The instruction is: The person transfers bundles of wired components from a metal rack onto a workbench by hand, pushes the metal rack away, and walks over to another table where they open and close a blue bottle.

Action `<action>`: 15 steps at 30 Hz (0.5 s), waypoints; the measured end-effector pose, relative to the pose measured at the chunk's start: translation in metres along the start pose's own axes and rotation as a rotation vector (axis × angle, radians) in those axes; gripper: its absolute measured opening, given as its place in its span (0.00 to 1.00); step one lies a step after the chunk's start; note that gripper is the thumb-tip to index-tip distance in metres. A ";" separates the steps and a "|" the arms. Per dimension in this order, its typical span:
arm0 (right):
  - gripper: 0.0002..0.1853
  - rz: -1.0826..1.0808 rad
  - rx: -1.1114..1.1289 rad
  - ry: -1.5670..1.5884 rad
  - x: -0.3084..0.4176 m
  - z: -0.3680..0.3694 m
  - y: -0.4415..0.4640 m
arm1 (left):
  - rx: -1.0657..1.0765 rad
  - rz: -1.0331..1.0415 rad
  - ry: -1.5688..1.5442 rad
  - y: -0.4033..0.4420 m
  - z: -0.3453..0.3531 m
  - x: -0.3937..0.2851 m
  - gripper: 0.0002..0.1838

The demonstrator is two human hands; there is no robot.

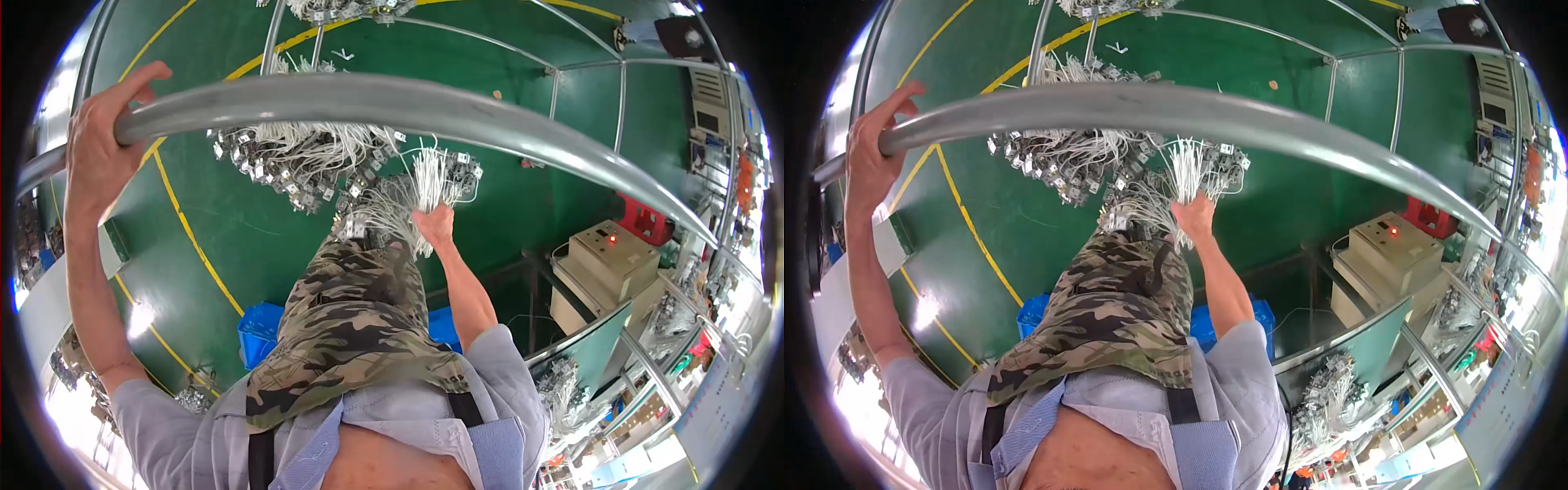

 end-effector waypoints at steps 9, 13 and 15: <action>0.25 0.026 -0.006 0.030 -0.050 0.022 -0.009 | -0.797 0.213 0.482 -0.018 0.020 -0.029 0.40; 0.27 0.043 -0.072 0.074 -0.046 0.013 -0.026 | -0.280 0.074 0.171 -0.054 0.174 -0.101 0.30; 0.26 0.047 -0.081 0.088 -0.034 0.008 -0.031 | -0.029 0.125 -0.110 -0.031 0.261 -0.137 0.35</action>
Point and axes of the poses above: each hand's wrist, its own y-axis towards the middle knuckle, its own z-axis out of the palm, x = y × z, the point moved 2 cm from there along y, towards the middle knuckle, and after that the axes turned 1 degree about x, right-handed, at the moved point
